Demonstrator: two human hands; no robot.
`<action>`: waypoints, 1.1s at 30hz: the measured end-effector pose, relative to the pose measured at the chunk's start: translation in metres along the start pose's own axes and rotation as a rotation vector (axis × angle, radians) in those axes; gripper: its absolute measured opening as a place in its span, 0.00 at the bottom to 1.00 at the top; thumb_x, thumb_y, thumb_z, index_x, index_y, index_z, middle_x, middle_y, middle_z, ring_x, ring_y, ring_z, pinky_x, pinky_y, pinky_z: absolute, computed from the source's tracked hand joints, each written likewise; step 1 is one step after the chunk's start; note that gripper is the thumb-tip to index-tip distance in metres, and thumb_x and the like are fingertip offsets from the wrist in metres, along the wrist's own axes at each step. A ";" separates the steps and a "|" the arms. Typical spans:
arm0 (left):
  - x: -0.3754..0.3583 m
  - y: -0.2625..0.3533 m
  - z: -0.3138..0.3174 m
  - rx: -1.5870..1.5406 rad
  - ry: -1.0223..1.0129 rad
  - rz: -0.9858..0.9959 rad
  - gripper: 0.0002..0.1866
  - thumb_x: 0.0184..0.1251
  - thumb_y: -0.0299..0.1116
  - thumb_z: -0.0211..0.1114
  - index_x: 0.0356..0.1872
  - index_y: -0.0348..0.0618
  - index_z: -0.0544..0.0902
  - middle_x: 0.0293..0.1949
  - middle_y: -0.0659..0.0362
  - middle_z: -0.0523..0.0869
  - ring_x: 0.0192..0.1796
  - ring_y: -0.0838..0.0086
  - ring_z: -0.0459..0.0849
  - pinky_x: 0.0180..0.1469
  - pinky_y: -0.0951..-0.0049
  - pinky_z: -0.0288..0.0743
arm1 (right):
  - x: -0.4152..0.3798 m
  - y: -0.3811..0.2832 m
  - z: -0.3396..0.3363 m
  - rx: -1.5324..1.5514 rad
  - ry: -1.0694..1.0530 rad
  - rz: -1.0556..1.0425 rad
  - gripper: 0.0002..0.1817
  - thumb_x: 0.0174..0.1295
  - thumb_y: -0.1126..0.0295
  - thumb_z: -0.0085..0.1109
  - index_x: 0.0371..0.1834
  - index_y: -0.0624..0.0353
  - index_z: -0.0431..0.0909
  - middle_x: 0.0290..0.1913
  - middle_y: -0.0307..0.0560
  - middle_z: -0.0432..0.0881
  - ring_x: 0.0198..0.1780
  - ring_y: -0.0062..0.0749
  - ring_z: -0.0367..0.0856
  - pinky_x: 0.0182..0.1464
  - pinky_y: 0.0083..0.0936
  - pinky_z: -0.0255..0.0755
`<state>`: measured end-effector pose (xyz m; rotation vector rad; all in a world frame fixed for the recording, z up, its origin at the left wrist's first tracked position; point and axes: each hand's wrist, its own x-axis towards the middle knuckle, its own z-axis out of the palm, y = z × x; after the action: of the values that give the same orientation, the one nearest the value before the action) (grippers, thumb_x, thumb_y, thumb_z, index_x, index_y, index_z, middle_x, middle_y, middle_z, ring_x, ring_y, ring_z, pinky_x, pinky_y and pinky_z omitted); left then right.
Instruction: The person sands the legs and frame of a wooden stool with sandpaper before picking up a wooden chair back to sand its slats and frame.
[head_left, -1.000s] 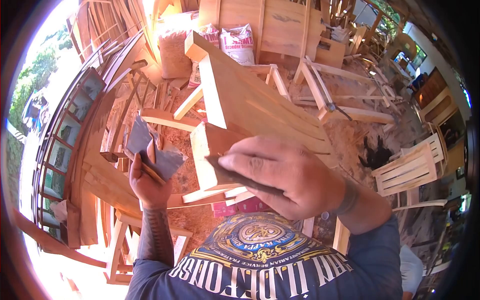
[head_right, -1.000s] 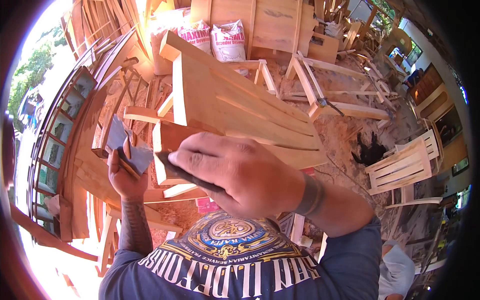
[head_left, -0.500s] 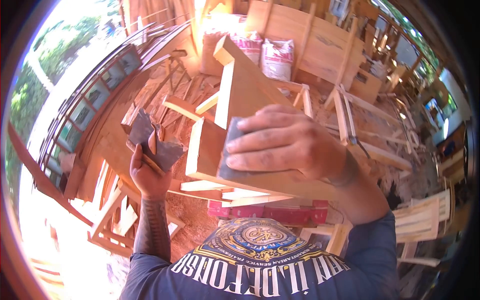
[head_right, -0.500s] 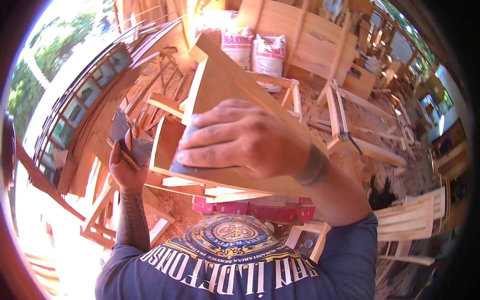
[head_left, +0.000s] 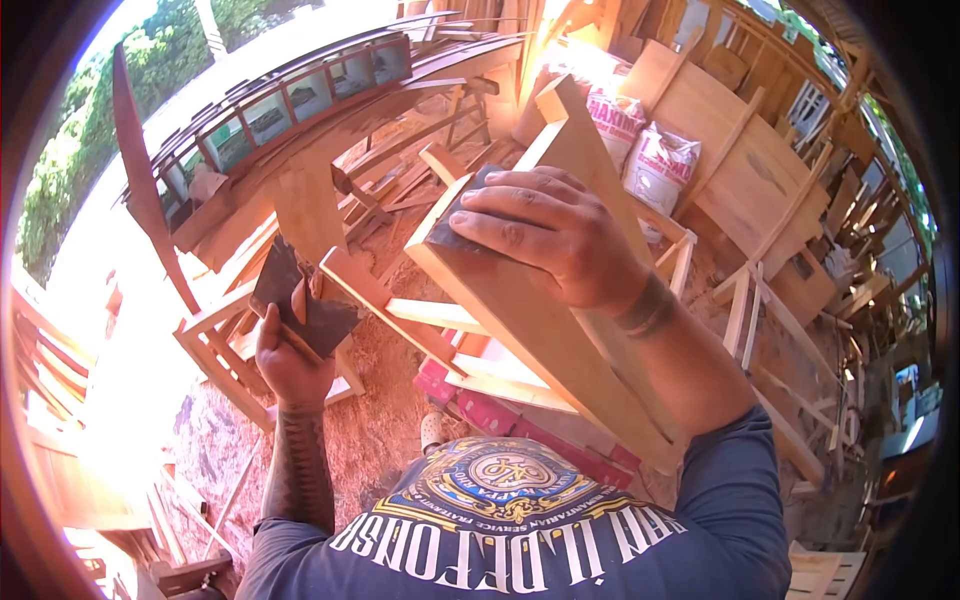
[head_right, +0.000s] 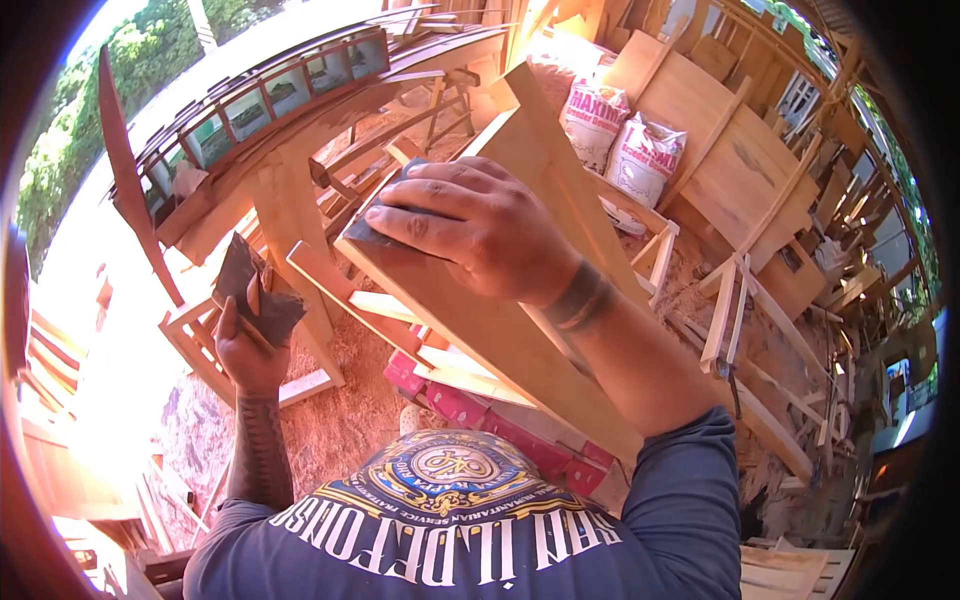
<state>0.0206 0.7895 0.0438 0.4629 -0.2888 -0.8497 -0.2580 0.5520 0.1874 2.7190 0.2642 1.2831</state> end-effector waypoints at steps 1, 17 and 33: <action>-0.006 0.001 -0.001 -0.003 -0.010 0.009 0.28 0.87 0.44 0.46 0.75 0.35 0.71 0.70 0.49 0.83 0.67 0.53 0.85 0.71 0.41 0.78 | -0.001 0.001 0.001 0.003 0.004 -0.002 0.21 0.64 0.69 0.63 0.61 0.46 0.88 0.58 0.39 0.88 0.61 0.39 0.86 0.66 0.40 0.78; -0.026 -0.003 -0.017 -0.011 0.030 -0.007 0.25 0.87 0.42 0.47 0.70 0.33 0.76 0.65 0.49 0.86 0.67 0.53 0.85 0.76 0.47 0.73 | -0.008 -0.007 0.014 -0.124 -0.006 -0.008 0.21 0.66 0.66 0.63 0.64 0.45 0.87 0.61 0.40 0.86 0.64 0.42 0.84 0.67 0.43 0.77; -0.023 0.002 -0.034 -0.020 0.038 0.002 0.25 0.86 0.42 0.49 0.70 0.34 0.77 0.65 0.49 0.86 0.67 0.55 0.85 0.75 0.49 0.74 | -0.010 -0.013 0.033 0.104 0.026 0.105 0.29 0.59 0.73 0.74 0.67 0.47 0.84 0.66 0.49 0.84 0.67 0.56 0.82 0.72 0.50 0.76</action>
<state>0.0218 0.8177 0.0142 0.4594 -0.2450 -0.8403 -0.2402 0.5609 0.1565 2.8394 0.1985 1.3689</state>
